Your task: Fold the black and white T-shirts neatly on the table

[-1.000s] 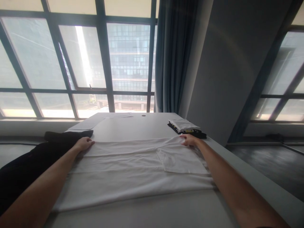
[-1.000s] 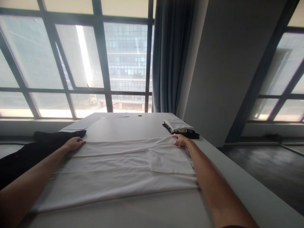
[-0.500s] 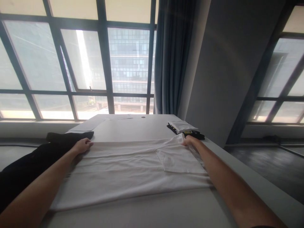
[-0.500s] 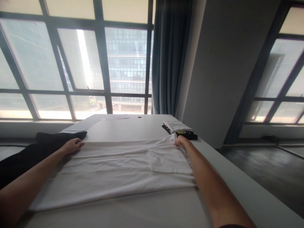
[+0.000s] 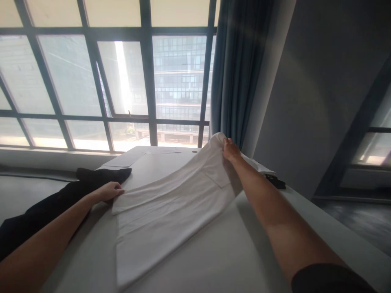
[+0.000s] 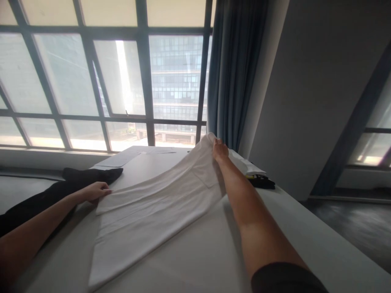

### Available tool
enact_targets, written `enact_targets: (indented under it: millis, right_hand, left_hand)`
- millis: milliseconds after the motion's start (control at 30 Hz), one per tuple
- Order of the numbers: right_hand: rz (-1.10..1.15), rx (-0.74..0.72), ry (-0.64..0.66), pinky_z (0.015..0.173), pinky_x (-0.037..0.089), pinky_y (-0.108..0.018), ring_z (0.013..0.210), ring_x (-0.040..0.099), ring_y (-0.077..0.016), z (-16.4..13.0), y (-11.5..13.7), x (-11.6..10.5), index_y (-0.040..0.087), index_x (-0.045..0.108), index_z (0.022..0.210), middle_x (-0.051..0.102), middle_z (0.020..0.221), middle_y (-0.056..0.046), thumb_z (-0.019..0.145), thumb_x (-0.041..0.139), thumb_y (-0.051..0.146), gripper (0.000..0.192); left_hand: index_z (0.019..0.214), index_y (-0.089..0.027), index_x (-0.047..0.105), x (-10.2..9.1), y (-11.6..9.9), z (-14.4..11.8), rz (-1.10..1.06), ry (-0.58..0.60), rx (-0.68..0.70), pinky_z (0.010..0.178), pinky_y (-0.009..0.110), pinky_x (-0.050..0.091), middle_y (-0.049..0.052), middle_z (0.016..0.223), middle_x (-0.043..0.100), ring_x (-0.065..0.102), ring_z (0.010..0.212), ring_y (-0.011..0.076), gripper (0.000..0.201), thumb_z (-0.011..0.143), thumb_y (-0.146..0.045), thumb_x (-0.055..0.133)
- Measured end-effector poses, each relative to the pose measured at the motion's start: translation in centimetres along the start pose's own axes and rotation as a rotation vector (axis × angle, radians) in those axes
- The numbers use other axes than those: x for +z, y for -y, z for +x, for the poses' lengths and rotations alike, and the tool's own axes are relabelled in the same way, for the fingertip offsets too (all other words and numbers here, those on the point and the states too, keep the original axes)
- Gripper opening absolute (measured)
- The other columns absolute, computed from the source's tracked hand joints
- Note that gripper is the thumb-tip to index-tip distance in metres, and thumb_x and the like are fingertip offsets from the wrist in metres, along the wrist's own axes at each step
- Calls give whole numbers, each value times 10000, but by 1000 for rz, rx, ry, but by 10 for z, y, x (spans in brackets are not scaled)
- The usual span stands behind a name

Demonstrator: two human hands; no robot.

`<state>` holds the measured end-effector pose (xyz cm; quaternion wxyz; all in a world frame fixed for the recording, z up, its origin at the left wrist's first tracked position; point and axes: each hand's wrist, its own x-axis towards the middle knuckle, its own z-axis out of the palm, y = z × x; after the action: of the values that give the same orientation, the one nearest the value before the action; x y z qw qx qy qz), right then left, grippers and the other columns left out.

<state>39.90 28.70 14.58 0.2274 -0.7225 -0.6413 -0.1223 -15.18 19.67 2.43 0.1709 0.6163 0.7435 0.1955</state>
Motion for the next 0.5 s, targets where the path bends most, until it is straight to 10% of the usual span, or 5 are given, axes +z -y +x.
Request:
enact_targets:
  millis: [133, 333, 500]
  right_hand:
    - [28, -81, 45, 1186, 120, -557, 1486, 191, -338, -13, 58, 31, 125, 346, 1524, 312, 1589, -218, 980, 550, 276, 600]
    - [17, -182, 527, 1013, 449, -430, 1227, 570, -345, -98, 91, 67, 127, 634, 1275, 609, 1331, -207, 803, 757, 510, 620]
    - [-5, 50, 537, 937, 513, -414, 1250, 573, -356, -136, 76, 74, 111, 568, 1330, 596, 1326, -246, 808, 755, 476, 664]
  left_hand:
    - [684, -200, 527, -9, 6, -30, -121, 283, -164, 400, 238, 406, 15, 548, 580, 612, 499, 204, 378, 587, -510, 719]
    - [622, -183, 550, -24, 5, -57, -112, 461, -155, 425, 221, 415, 68, 618, 646, 615, 563, 189, 435, 484, -515, 796]
    - [613, -182, 556, -21, -5, -60, -52, 438, -141, 437, 233, 418, 46, 618, 615, 571, 542, 168, 354, 502, -447, 762]
